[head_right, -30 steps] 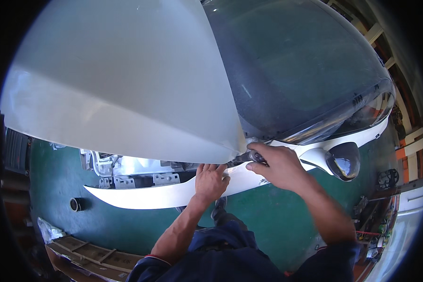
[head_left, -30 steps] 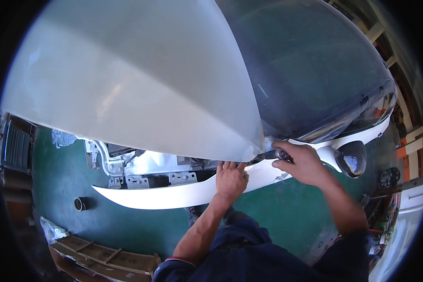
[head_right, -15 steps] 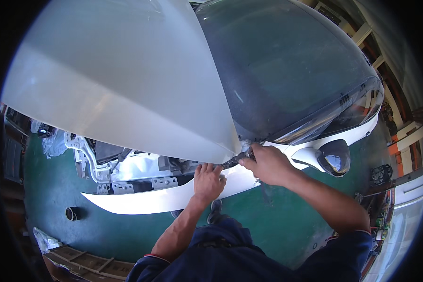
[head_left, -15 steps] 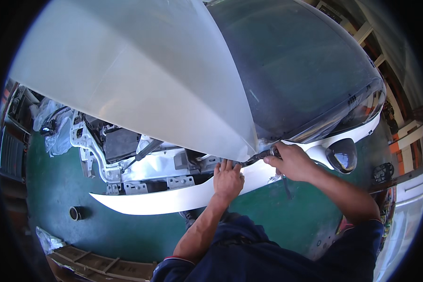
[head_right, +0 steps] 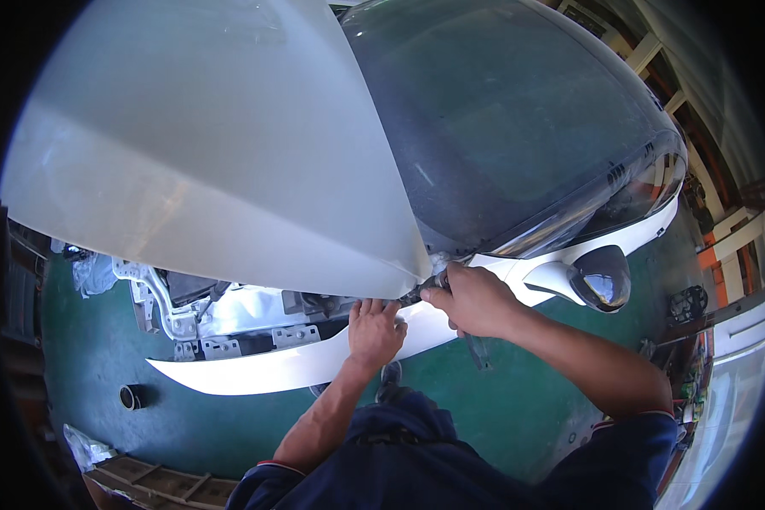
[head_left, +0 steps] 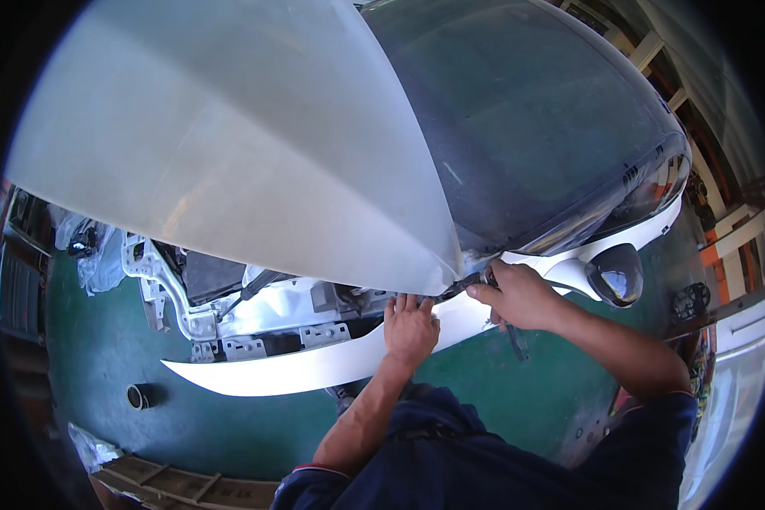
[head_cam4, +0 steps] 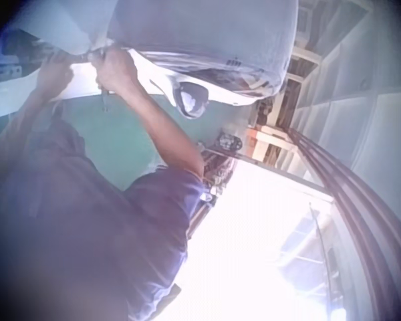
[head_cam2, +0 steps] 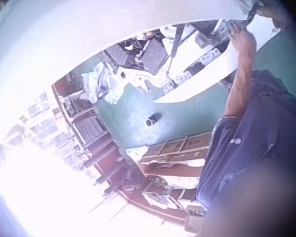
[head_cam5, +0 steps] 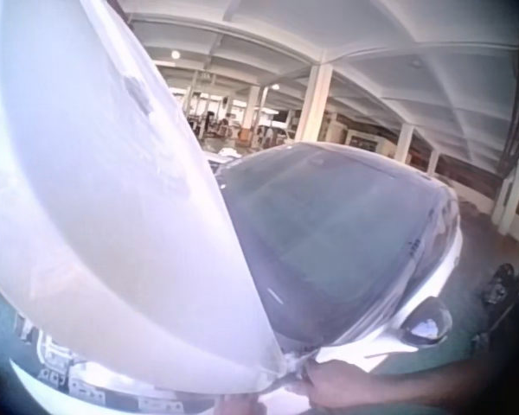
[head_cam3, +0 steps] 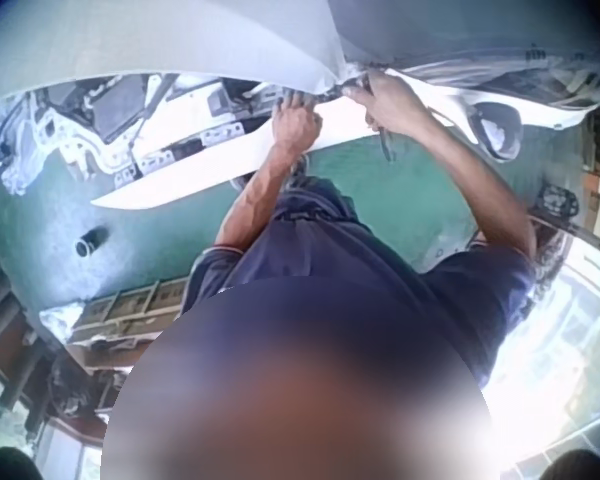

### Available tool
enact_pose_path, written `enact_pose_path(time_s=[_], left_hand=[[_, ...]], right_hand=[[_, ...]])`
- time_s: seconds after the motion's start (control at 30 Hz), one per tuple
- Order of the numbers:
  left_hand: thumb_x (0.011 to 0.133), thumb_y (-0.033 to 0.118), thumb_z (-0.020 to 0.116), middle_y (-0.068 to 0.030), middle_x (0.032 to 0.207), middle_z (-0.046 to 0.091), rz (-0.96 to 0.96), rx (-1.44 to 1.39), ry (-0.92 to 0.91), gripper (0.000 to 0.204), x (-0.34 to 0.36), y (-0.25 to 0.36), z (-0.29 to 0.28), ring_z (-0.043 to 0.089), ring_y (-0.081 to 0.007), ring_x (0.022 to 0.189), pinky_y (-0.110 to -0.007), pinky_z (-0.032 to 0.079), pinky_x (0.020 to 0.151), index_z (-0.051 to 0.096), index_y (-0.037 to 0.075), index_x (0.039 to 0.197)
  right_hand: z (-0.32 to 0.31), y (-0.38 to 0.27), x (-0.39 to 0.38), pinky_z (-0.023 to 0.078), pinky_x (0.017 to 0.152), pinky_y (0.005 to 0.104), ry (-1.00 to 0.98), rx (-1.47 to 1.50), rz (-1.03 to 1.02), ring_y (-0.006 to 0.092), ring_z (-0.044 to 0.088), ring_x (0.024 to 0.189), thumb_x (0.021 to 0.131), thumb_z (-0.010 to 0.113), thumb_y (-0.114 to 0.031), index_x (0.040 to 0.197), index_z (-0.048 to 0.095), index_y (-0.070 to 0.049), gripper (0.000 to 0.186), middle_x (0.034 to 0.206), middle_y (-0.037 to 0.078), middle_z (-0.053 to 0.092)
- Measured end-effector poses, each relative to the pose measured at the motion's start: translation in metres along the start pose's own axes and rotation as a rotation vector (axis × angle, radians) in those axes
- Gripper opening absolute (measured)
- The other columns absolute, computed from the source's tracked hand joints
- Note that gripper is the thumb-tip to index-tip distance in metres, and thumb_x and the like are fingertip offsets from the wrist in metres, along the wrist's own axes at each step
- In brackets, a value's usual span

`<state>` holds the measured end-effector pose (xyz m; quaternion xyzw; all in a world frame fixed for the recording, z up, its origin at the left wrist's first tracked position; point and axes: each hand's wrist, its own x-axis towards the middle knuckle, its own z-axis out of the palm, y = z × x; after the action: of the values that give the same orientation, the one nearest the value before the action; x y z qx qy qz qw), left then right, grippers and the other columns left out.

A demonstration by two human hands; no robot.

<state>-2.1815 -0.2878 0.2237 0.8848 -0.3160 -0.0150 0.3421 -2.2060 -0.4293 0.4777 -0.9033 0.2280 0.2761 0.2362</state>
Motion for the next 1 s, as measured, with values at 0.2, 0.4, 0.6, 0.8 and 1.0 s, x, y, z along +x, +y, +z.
enact_pose_path(time_s=[0.2, 0.4, 0.6, 0.8, 1.0], left_hand=[[0.086, 0.026, 0.076, -0.0152, 0.131, 0.065, -0.001, 0.0, -0.007, 0.034, 0.001, 0.0, -0.001, 0.057, -0.0362, 0.132, -0.055, 0.037, 0.118, 0.074, 0.01, 0.116], [0.087, 0.026, 0.075, -0.0153, 0.132, 0.064, -0.009, -0.002, -0.001, 0.035, 0.0, 0.001, -0.001, 0.056, -0.0369, 0.133, -0.055, 0.036, 0.119, 0.073, 0.01, 0.118], [0.089, 0.026, 0.072, -0.0157, 0.139, 0.062, -0.036, 0.001, -0.107, 0.04, 0.001, 0.0, -0.003, 0.051, -0.0359, 0.14, -0.056, 0.033, 0.121, 0.071, 0.01, 0.125], [0.087, 0.026, 0.073, -0.0155, 0.131, 0.066, -0.002, -0.001, 0.006, 0.036, 0.001, 0.0, 0.0, 0.057, -0.0352, 0.133, -0.055, 0.037, 0.117, 0.073, 0.011, 0.12], [0.088, 0.025, 0.072, -0.0177, 0.134, 0.068, -0.021, -0.001, -0.066, 0.043, 0.0, -0.001, -0.002, 0.059, -0.0369, 0.132, -0.054, 0.038, 0.115, 0.07, 0.012, 0.129]], right_hand=[[-0.017, 0.014, 0.005, 0.057, 0.079, 0.0503, 0.453, -0.989, -0.895, 0.0351, 0.077, 0.084, 0.098, 0.07, -0.033, 0.135, 0.062, 0.0, 0.05, 0.085, 0.013, 0.077], [0.002, 0.009, 0.002, 0.056, 0.077, 0.0531, 0.233, -0.711, -0.332, 0.0388, 0.076, 0.083, 0.098, 0.071, -0.034, 0.123, 0.064, -0.001, 0.043, 0.086, 0.017, 0.076], [-0.017, 0.008, 0.011, 0.055, 0.078, 0.054, 0.134, -0.836, -0.475, 0.0374, 0.076, 0.088, 0.096, 0.074, -0.037, 0.117, 0.065, -0.004, 0.039, 0.088, 0.015, 0.077], [-0.032, 0.014, 0.041, 0.056, 0.081, 0.0503, -0.06, -0.641, -0.59, 0.0387, 0.075, 0.089, 0.088, 0.08, -0.044, 0.125, 0.071, -0.009, 0.052, 0.09, 0.013, 0.077], [-0.012, 0.022, 0.049, 0.057, 0.085, 0.042, -0.137, -0.212, -0.335, 0.0319, 0.074, 0.097, 0.088, 0.082, -0.048, 0.129, 0.07, -0.001, 0.064, 0.108, 0.017, 0.077]])
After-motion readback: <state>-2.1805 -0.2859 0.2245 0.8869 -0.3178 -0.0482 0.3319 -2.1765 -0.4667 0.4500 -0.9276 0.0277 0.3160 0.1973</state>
